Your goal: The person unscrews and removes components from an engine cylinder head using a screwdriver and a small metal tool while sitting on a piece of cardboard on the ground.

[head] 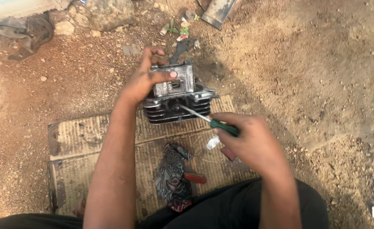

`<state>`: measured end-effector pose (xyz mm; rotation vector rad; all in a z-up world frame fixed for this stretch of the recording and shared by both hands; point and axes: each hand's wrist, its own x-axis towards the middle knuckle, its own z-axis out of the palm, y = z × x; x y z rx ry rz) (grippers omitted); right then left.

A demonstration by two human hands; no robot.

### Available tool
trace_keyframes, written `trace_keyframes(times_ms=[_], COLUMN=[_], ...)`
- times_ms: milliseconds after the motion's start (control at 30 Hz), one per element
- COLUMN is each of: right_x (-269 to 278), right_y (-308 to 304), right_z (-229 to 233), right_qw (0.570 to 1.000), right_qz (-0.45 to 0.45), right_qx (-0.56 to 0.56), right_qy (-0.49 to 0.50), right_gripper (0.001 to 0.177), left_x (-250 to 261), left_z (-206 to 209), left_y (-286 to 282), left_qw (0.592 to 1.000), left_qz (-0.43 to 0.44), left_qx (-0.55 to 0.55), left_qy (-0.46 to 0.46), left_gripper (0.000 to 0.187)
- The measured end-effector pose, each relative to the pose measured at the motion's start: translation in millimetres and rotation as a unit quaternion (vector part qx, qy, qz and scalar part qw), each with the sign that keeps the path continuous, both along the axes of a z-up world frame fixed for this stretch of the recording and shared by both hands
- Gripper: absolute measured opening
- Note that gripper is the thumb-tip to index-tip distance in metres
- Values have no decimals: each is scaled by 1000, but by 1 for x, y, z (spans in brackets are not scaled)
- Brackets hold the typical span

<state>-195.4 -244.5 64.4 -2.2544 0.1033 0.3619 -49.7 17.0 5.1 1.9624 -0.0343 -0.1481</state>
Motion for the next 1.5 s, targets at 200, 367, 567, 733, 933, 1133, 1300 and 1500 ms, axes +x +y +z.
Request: trace_keyframes(times_ms=[200,367,567,733,933,1133,1300,1500], right_x=[-4,-10,-11,7,32,20,2,0], right_y=[23,41,54,66,73,60,75,65], right_z=[-17,-15,17,56,64,18,-17,-7], right_qw=[968,974,978,973,941,966,954,985], right_qz=[37,13,57,102,159,103,46,12], right_qx=[-12,-38,-139,-206,-292,-182,-164,-121], right_qy=[-249,-221,-146,-31,-64,-151,-247,-123], right_gripper=[27,26,21,24,23,18,18,19], left_x=[-4,-5,-7,-6,-3,17,9,6], left_z=[-13,-19,-21,-24,-36,-37,-36,-35], left_y=[0,1,3,7,4,6,7,7], left_qw=[999,997,998,996,986,987,990,991], left_qz=[5,-10,-3,-19,-12,11,4,-6], left_qx=[-17,-34,-53,-31,-59,-46,-51,-45], left_qy=[-35,-69,-44,-87,-153,-151,-129,-129], left_gripper=[73,70,66,63,70,72,71,68])
